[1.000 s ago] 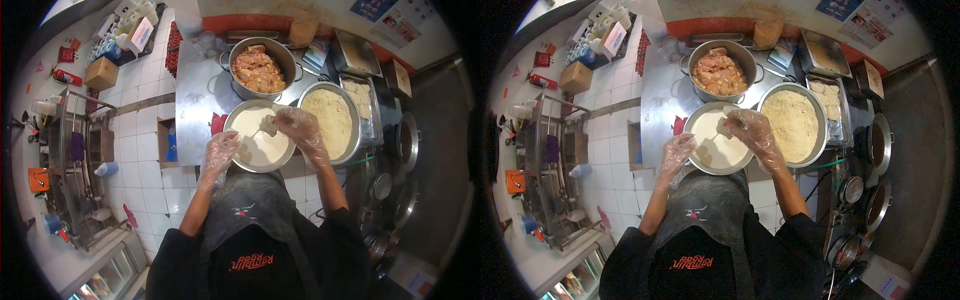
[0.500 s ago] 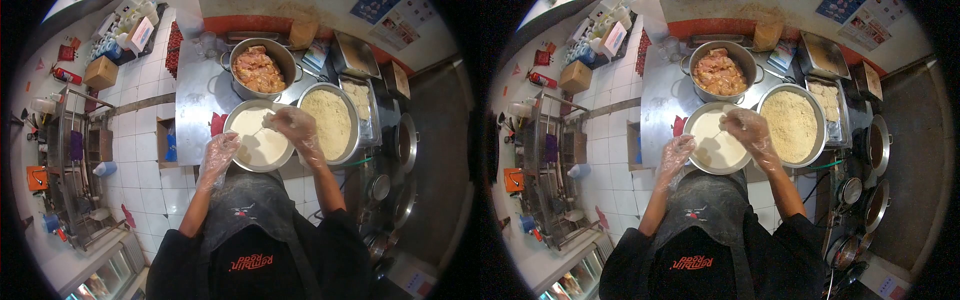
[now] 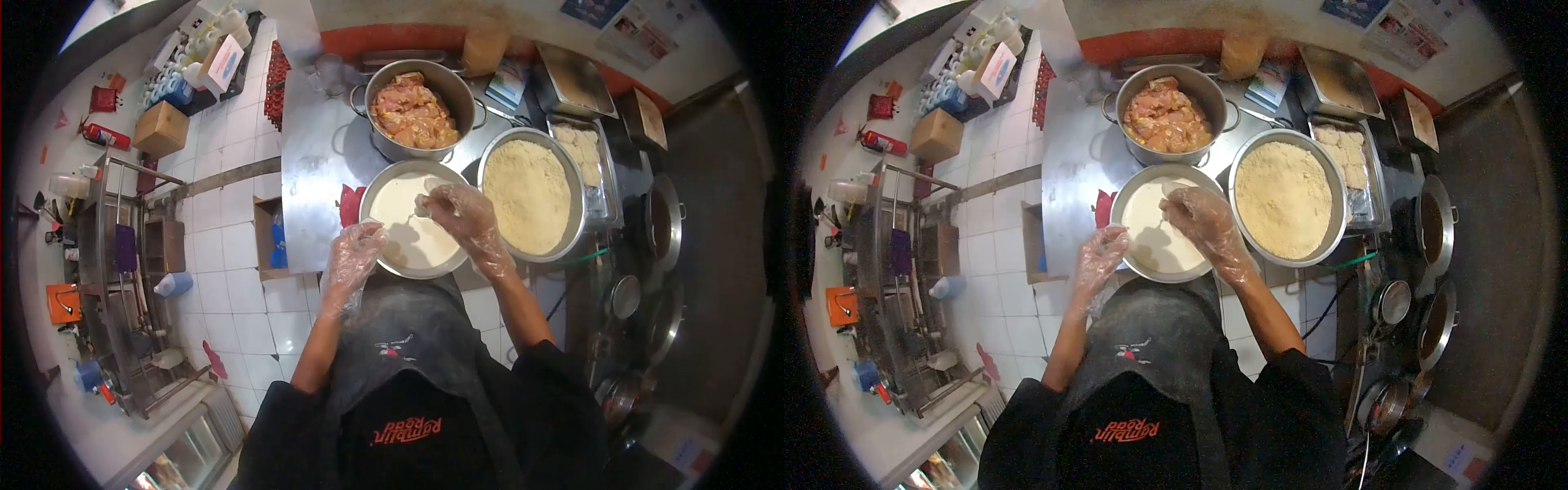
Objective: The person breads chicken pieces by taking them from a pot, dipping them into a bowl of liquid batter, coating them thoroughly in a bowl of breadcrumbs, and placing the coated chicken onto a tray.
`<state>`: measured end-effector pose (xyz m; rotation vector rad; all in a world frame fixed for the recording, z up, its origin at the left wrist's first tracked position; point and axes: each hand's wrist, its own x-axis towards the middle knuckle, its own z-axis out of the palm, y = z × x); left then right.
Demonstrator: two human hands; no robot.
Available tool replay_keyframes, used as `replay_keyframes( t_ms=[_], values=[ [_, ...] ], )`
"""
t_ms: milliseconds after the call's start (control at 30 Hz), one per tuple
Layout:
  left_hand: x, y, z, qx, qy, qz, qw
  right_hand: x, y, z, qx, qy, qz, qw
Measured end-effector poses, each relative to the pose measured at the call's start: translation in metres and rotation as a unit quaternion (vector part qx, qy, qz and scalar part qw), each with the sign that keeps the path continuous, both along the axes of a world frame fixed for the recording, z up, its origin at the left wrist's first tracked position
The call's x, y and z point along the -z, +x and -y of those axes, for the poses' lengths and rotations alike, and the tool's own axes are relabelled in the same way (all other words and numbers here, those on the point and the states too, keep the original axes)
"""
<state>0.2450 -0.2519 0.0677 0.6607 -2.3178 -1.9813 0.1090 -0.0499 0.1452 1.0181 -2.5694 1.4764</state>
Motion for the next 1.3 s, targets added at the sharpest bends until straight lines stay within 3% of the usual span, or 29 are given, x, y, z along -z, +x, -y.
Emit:
replay_keyframes(
  t_ms=[67, 233, 333, 433, 467, 600, 667, 700, 767, 800, 967, 1033, 1067, 1100, 1167, 1233, 1300],
  values=[
    [0.004, 0.000, 0.001, -0.004, -0.015, -0.011, 1.000, 0.003, 0.002, -0.002, -0.015, -0.023, -0.058, 0.998],
    [0.005, 0.000, -0.002, -0.004, 0.020, -0.011, 1.000, 0.009, -0.002, -0.004, -0.015, 0.022, -0.072, 0.997],
    [-0.001, 0.000, -0.010, -0.024, 0.032, -0.019, 0.999, 0.010, -0.004, -0.004, -0.026, -0.025, -0.131, 0.991],
    [0.003, -0.004, -0.008, 0.003, 0.001, -0.037, 0.999, 0.015, 0.000, -0.002, 0.010, -0.081, -0.055, 0.995],
    [0.003, -0.001, -0.011, -0.006, 0.024, -0.018, 1.000, 0.016, -0.005, -0.004, -0.019, -0.050, -0.106, 0.993],
    [0.007, -0.004, -0.014, -0.015, 0.047, -0.001, 0.999, 0.020, -0.005, -0.006, 0.010, -0.070, -0.068, 0.995],
    [0.001, -0.002, -0.016, -0.006, 0.037, -0.004, 0.999, 0.034, -0.013, -0.009, -0.031, -0.046, -0.144, 0.988],
    [0.003, -0.005, -0.015, -0.005, 0.038, -0.007, 0.999, 0.025, -0.015, -0.011, -0.030, -0.045, -0.147, 0.988],
    [0.011, -0.002, -0.014, -0.001, -0.013, -0.014, 1.000, 0.004, -0.011, -0.020, 0.019, -0.074, 0.075, 0.994],
    [0.010, -0.003, -0.016, -0.003, -0.011, -0.013, 1.000, 0.009, -0.021, -0.030, 0.031, -0.013, 0.015, 0.999],
    [-0.004, -0.010, -0.023, -0.015, 0.001, 0.019, 1.000, -0.059, -0.054, -0.090, 0.040, -0.014, -0.021, 0.999],
    [-0.005, -0.015, -0.032, -0.003, -0.013, 0.020, 1.000, -0.097, -0.055, -0.112, 0.080, 0.001, 0.040, 0.996],
    [-0.006, -0.019, -0.038, 0.009, -0.025, 0.022, 0.999, -0.108, -0.058, -0.126, 0.070, 0.042, -0.064, 0.995],
    [-0.010, -0.025, -0.046, 0.012, -0.024, 0.021, 0.999, -0.110, -0.061, -0.138, 0.073, 0.043, -0.065, 0.994],
    [-0.022, -0.035, -0.063, 0.032, 0.030, 0.043, 0.998, -0.113, -0.065, -0.160, 0.016, 0.196, -0.250, 0.948],
    [-0.037, -0.047, -0.081, 0.058, 0.007, 0.035, 0.998, -0.065, -0.049, -0.192, 0.033, 0.163, -0.219, 0.962],
    [-0.041, -0.062, -0.096, 0.078, -0.016, 0.027, 0.996, -0.028, -0.028, -0.224, 0.071, 0.113, -0.067, 0.989]
  ],
)
